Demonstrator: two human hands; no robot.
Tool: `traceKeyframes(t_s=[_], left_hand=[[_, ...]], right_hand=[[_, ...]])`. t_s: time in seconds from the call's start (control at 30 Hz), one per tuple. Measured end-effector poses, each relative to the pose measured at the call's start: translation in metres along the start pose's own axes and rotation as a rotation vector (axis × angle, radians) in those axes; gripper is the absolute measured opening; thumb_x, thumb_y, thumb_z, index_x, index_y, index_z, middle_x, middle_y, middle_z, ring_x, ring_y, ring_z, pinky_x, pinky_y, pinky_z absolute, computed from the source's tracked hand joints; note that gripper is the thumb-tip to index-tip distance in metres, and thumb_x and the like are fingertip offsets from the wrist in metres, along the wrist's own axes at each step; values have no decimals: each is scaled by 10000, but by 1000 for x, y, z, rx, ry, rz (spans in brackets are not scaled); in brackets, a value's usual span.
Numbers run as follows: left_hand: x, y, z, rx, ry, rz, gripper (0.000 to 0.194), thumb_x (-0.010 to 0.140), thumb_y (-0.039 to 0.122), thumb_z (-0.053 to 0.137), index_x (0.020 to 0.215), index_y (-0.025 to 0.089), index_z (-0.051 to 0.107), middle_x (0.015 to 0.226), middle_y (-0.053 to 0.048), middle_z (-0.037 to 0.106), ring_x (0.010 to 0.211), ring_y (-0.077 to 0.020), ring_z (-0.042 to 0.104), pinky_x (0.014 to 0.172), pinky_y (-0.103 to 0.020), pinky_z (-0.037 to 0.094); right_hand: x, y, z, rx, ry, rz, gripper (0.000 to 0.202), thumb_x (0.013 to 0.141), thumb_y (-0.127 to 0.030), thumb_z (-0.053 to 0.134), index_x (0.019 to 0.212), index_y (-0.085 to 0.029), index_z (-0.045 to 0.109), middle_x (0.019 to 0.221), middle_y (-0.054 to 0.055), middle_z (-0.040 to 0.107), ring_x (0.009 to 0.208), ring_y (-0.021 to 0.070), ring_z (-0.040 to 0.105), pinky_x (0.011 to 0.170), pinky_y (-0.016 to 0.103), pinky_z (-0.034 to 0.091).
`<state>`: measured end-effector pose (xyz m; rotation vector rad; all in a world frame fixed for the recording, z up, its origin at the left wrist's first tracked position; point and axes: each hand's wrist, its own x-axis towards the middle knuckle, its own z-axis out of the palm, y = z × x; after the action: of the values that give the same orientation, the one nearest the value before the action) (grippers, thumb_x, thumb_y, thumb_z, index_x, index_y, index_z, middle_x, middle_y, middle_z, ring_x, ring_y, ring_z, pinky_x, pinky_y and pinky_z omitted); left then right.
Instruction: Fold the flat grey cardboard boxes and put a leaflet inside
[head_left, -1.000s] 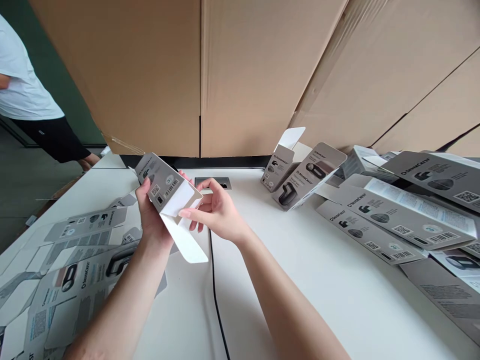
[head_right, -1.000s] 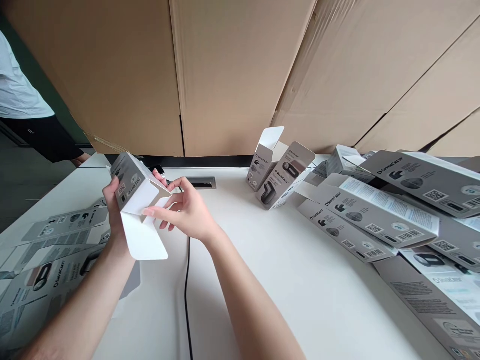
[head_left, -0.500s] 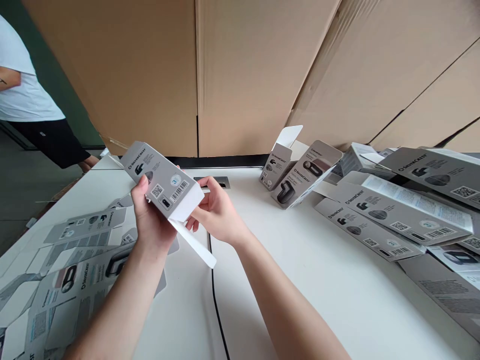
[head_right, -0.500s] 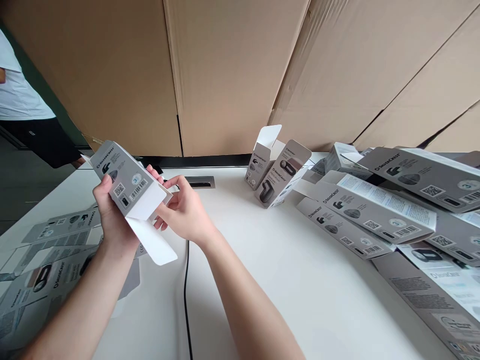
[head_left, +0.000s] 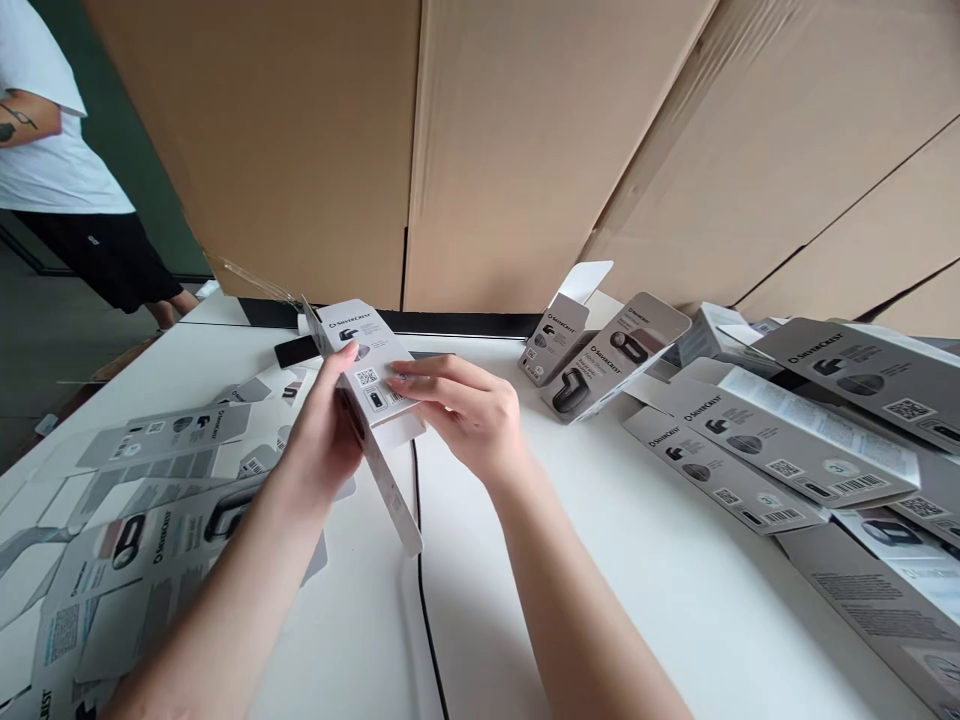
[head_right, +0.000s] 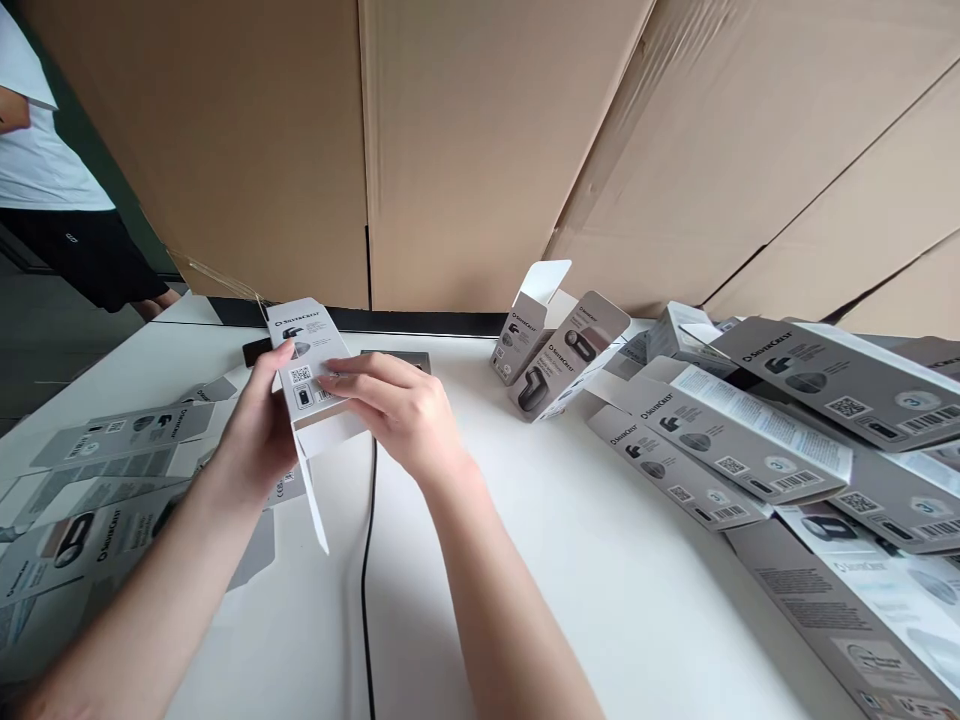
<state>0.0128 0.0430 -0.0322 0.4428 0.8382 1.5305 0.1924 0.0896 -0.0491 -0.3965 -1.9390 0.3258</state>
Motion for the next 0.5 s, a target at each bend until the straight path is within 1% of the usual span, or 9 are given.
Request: traceKeyframes(t_s=[0.07,0.13,0.2,0.23,0.27,0.33,0.37,0.43,0.5], left_hand=[[-1,-5,3,-21,-5,-26,373,998,548,870,1192,232,830,1196,-111,880,1250,-407,854,1002,-490,767],[0,-6,3,-41,2,-26,380,992,570,874,1169,238,821,1179,-102,873,1262,-405,850,1017,-490,763],[1,-4,1,-65,23,2,410,995,603,863,1189,245,813,1193,-86,869,1294,-389,838,1029,-467,756],[2,-1,0,-86,48,39,422,1005,623,850,1203,252,811,1205,-75,870,1315,-375,829,1024,-445,753],[4,1,-2,-113,84,95,423,1018,638,837,1214,263,812,1221,-62,873,1335,-356,820,1008,-414,749],[6,8,-4,-178,180,240,377,1042,620,834,1218,287,826,1255,-36,882,1355,-321,811,951,-353,741],[6,11,-4,-209,227,310,334,1053,582,844,1223,294,837,1286,-26,885,1364,-310,808,930,-339,740],[6,15,-3,-258,302,411,288,1079,539,828,1237,299,851,1359,-14,879,1394,-297,797,908,-330,745],[5,16,0,-281,334,484,314,1099,558,779,1254,295,851,1425,-22,865,1441,-302,778,915,-344,752]], right_hand=[[1,-4,3,-54,13,9,285,1207,-198,681,1161,-316,936,1239,65,935,1123,243,909,946,404,769],[3,-8,1,-73,-22,45,278,1214,-225,666,1176,-320,926,1294,67,929,1135,241,900,947,408,772],[6,-12,-5,-30,-19,71,182,1188,-302,735,1245,-305,908,1391,94,892,1114,234,878,883,392,771],[8,-14,-9,8,12,87,172,1160,-357,787,1277,-295,898,1407,109,870,1074,227,862,825,377,765],[10,-17,-14,57,52,102,222,1119,-425,848,1283,-282,892,1379,118,855,1008,216,838,735,354,744],[14,-22,-21,182,92,120,351,1010,-546,966,1193,-256,896,1183,99,846,842,187,770,548,304,651],[15,-24,-23,241,74,124,379,965,-575,1007,1114,-245,897,1061,76,840,768,173,736,494,289,605],[16,-28,-22,301,12,147,384,914,-576,1056,948,-235,883,867,34,827,665,151,699,479,278,586],[16,-30,-14,256,32,234,383,936,-559,1045,838,-237,862,778,14,829,620,140,698,543,286,638]])
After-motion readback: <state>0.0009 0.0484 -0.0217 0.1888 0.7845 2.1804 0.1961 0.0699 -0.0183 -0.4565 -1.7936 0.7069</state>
